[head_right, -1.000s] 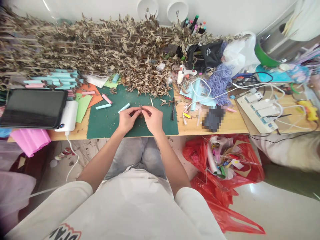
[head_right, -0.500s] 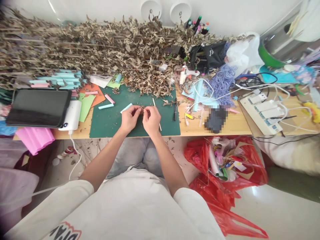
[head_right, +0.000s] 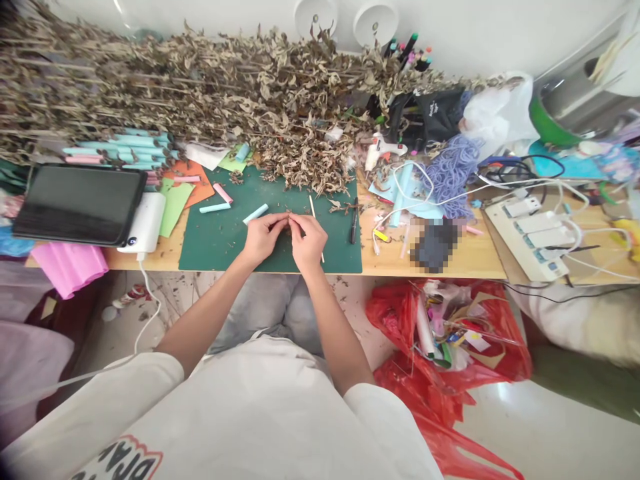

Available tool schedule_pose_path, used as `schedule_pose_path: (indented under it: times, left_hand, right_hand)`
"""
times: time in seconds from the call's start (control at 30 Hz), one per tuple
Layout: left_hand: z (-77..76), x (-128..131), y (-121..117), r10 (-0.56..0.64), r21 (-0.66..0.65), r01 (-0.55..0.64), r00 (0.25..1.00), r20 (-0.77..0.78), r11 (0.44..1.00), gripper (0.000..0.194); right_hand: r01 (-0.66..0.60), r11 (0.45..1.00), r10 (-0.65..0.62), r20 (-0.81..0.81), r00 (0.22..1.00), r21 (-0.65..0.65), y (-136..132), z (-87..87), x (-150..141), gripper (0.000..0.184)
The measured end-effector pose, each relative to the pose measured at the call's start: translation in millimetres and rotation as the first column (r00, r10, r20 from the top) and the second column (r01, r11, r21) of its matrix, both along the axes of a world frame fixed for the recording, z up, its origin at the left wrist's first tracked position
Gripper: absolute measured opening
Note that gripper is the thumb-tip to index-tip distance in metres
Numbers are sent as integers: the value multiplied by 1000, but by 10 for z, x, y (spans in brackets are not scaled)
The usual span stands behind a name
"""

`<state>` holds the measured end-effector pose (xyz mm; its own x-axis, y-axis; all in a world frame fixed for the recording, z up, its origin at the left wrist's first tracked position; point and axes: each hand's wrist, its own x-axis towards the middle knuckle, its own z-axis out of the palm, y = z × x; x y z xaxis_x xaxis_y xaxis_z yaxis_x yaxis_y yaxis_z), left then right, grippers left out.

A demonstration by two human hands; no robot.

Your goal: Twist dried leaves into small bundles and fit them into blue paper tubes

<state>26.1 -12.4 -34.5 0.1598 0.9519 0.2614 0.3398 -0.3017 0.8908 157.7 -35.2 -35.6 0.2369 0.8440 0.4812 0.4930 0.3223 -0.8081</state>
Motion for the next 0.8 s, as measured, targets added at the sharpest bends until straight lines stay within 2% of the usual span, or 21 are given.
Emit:
schedule_pose_path:
  times: [0.13, 0.23, 0.37, 0.47, 0.57, 0.8]
  left_hand:
    - [39, 21, -20, -9, 82, 17, 995, -96, 997, 20]
    - [60, 46, -37, -6, 98, 20, 990, -140, 995, 16]
    - [56, 45, -33, 69, 59, -65, 995, -78, 996, 16]
    - [45, 34, -23, 57, 96, -51, 996, -69, 994, 17]
    - [30, 37, -17, 37, 154, -15, 989, -142, 988, 20]
    - [67, 80, -58, 26, 222, 53, 940, -340, 974, 36]
  right_hand:
    - [2, 1000, -1, 101, 995, -4, -17, 2, -11, 18]
    - [49, 999, -48, 137, 989, 0, -19, -1, -18, 15]
    - [122, 992, -123, 77, 989, 17, -23, 4, -11, 17]
    - [54, 998, -55, 37, 998, 10, -29, 11, -1, 19]
    - [6, 1000, -6, 27, 1000, 8, -28, 5, 4, 22]
    - [55, 998, -57, 64, 996, 32, -33, -16, -10, 21]
